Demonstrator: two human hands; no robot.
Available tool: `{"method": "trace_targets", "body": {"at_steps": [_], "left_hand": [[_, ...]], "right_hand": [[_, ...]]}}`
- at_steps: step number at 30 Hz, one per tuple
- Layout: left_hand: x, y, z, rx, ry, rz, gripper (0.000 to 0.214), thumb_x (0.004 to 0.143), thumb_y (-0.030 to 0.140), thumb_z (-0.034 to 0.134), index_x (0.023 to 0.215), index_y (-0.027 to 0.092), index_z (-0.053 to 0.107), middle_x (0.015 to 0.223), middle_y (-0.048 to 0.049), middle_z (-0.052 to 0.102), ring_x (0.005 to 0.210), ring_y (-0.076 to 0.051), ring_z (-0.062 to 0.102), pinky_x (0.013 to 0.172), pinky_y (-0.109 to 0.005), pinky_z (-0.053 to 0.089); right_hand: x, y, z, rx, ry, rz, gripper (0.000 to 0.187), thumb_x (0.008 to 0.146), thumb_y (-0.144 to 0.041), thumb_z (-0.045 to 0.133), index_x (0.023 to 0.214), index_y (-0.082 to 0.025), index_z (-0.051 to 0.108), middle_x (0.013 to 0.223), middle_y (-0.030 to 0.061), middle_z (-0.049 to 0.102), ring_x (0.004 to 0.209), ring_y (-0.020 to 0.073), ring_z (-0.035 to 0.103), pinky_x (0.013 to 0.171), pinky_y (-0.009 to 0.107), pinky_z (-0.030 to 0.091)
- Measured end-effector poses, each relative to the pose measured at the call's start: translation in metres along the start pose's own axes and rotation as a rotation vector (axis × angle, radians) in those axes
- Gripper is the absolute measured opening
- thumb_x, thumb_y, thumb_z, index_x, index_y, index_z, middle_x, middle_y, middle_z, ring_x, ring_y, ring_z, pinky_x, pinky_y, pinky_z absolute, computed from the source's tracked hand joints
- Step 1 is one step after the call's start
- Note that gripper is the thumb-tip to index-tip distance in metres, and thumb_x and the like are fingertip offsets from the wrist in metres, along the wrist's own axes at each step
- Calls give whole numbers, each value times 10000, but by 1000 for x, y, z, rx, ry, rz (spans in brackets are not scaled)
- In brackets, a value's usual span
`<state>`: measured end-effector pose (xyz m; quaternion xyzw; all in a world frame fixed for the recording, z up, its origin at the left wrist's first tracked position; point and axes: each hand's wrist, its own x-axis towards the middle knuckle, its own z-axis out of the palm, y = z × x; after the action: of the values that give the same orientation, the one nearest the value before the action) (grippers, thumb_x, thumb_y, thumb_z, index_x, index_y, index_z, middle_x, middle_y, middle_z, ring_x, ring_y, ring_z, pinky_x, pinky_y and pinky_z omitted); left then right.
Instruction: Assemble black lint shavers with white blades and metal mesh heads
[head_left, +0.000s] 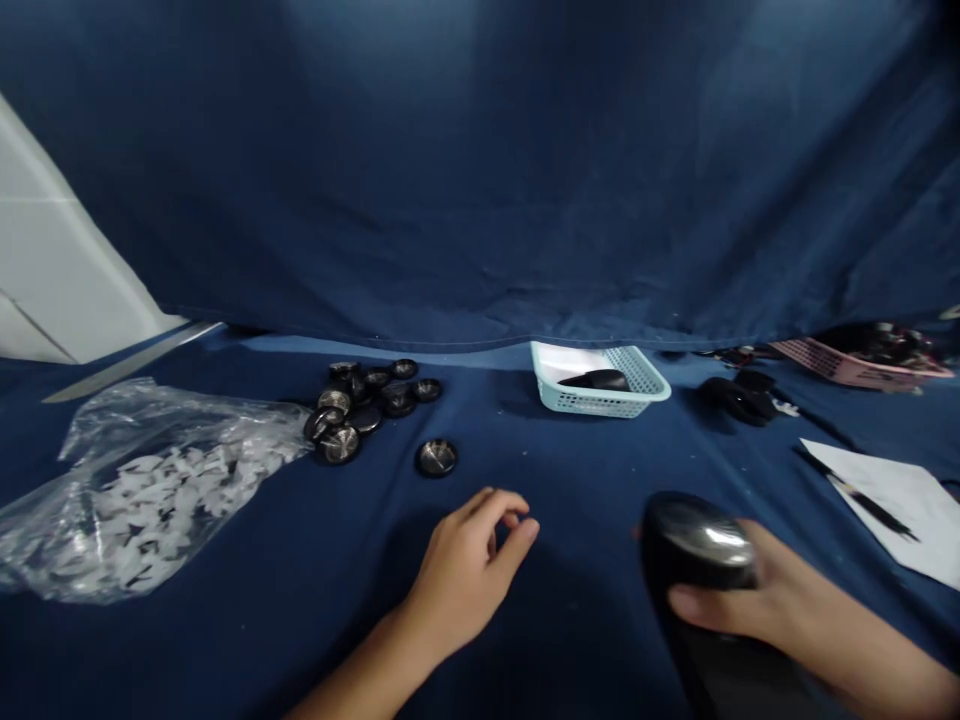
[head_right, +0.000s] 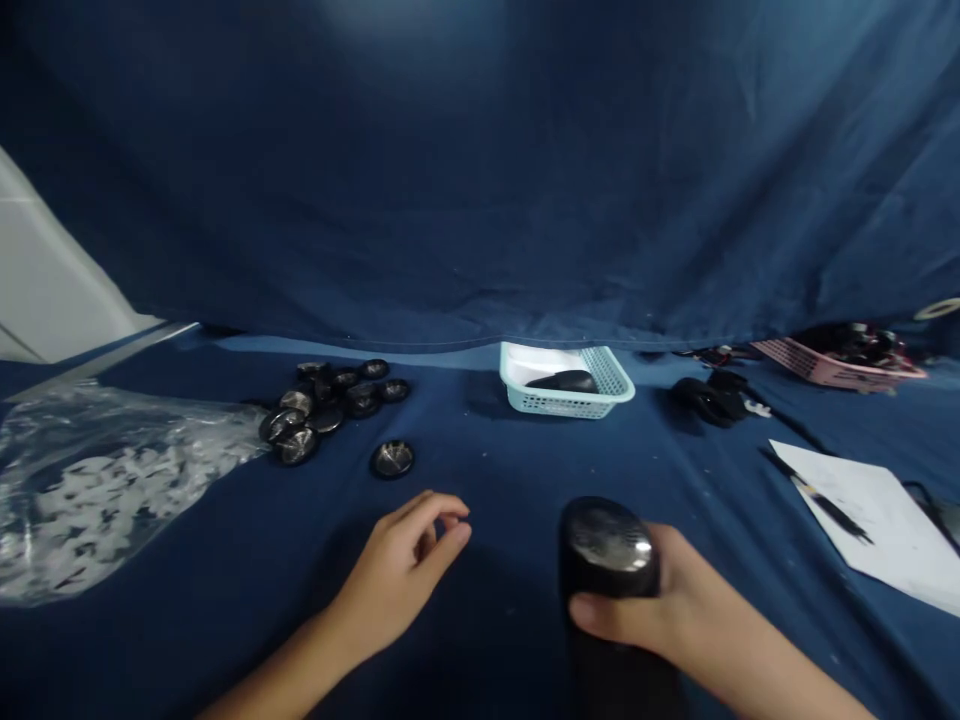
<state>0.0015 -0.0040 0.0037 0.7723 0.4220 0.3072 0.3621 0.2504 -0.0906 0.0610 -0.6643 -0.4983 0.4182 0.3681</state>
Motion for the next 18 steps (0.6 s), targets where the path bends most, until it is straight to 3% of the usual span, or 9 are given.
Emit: {"method": "trace_targets", "body": {"at_steps": [3, 5, 8, 10, 14, 18], "left_hand": [[0, 7, 0, -178, -41, 127, 391, 912, 455, 589, 1243, 252, 537, 1149, -36, 587, 701, -116, 554, 692, -261, 490], [-3, 12, -1, -217, -98, 218, 543, 860, 492, 653, 1319, 250, 492, 1228, -60, 553, 868, -159, 594, 796, -284, 514], [-8, 15, -5, -106, -143, 283, 482, 921, 456, 574, 1343, 242, 483, 1252, -69, 547, 1095, -214, 575, 960, -339, 482], [-12, 16, -7, 25, -125, 296, 450, 960, 436, 491, 1360, 232, 455, 1273, -85, 539, 1109, -235, 584, 947, -374, 496], [-16, 15, -5, 196, 60, 346, 381, 957, 444, 429, 1198, 165, 523, 1067, -107, 599, 838, -235, 648, 716, -368, 550], [-19, 14, -2, 104, 294, 496, 273, 953, 320, 343, 1085, 158, 519, 930, -100, 604, 811, -212, 636, 684, -324, 539]], "right_hand": [[9, -10, 31, 38, -200, -54, 344, 641, -343, 824, 937, -207, 715, 865, 27, 734, 843, 256, 665, 739, 337, 545], [15, -10, 52, 47, -297, -121, 435, 671, -272, 803, 1082, -210, 677, 962, 26, 730, 905, 244, 660, 823, 352, 531], [23, -6, 75, 69, -325, -183, 449, 695, -218, 771, 1125, -192, 644, 959, 25, 719, 918, 238, 656, 832, 357, 529], [25, -5, 84, 58, -270, -224, 441, 688, -187, 760, 1113, -183, 640, 948, 27, 713, 919, 241, 653, 834, 363, 527], [14, -12, 93, 139, -251, -208, 486, 705, -198, 759, 1173, -199, 626, 1015, 41, 707, 967, 253, 652, 876, 383, 525], [-10, -22, 98, 422, -291, -21, 503, 876, -481, 623, 1326, -273, 535, 1090, 50, 684, 1058, 247, 637, 901, 378, 533]]}}
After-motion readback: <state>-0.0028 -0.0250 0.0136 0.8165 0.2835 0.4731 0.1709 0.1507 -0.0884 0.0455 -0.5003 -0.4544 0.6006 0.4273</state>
